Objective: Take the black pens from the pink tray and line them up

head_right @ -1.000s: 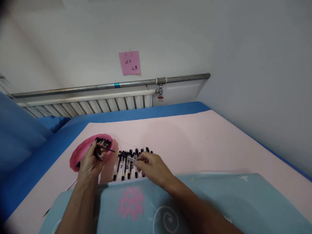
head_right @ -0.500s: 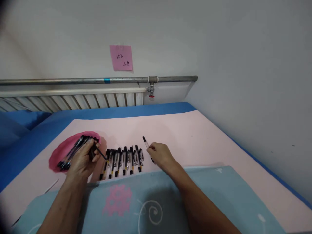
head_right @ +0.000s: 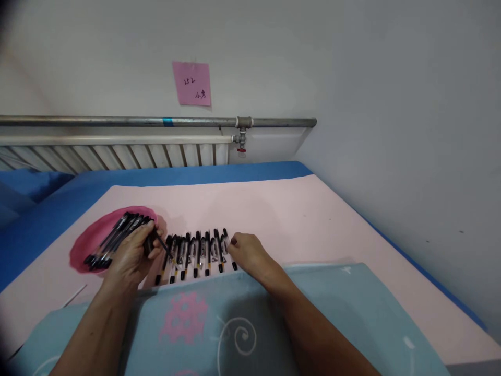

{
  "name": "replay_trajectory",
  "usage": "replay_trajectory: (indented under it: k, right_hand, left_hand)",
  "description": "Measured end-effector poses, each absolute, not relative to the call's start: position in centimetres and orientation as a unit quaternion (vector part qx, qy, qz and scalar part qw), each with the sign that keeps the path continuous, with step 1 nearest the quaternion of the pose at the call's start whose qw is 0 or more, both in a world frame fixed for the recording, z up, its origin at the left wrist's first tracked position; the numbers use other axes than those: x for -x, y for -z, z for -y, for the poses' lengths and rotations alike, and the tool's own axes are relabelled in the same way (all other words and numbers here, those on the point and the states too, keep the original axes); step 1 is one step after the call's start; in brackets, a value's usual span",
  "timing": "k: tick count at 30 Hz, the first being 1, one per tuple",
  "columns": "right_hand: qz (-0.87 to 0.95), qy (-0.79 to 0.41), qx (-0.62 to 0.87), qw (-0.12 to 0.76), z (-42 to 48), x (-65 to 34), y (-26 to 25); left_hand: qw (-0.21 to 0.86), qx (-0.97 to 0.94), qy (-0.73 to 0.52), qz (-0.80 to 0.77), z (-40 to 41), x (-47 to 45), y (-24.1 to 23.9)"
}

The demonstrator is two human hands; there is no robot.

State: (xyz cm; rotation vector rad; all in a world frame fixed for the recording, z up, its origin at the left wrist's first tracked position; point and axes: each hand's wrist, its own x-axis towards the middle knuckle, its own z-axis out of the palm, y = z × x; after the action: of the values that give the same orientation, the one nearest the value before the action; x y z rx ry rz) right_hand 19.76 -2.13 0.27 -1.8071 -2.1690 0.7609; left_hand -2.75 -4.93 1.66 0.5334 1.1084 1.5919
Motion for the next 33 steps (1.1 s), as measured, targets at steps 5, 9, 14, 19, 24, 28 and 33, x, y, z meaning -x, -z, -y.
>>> replay_trajectory:
  k: [5, 9, 14, 19, 24, 28, 33]
  right_hand:
    - [0.737, -0.268, 0.609, 0.118, 2.2, -20.0, -0.5]
    - [0.707, -0.361, 0.578, 0.19, 2.7, -19.8, -1.2]
    - [0.701, -0.531, 0.432, 0.199, 4.6, -18.5, -2.5]
    - [0.706, -0.522, 0.446, 0.175, 4.8, -18.7, -2.7]
    - [0.701, -0.38, 0.573, 0.191, 2.9, -20.8, -1.6]
    - [0.662, -0.359, 0.633, 0.178, 1.7, -21.3, 0.0]
    - [0.665, -0.36, 0.633, 0.166, 1.3, -20.9, 1.1]
  left_hand:
    - [0.552, -0.255, -0.631, -0.481, 5.1, 1.3, -1.3]
    - [0.584, -0.277, -0.595, -0.479, 5.3, -0.2, -0.6]
    - [0.602, -0.304, -0.56, -0.48, 5.5, -2.0, -0.1]
    - [0.578, -0.289, -0.596, -0.476, 5.2, -1.7, 0.0]
    - [0.542, -0.233, -0.66, -0.465, 4.9, 0.0, -0.1]
    - [0.573, -0.257, -0.614, -0.478, 5.2, -0.2, -0.3]
    - [0.58, -0.264, -0.604, -0.479, 5.4, -0.5, -0.5]
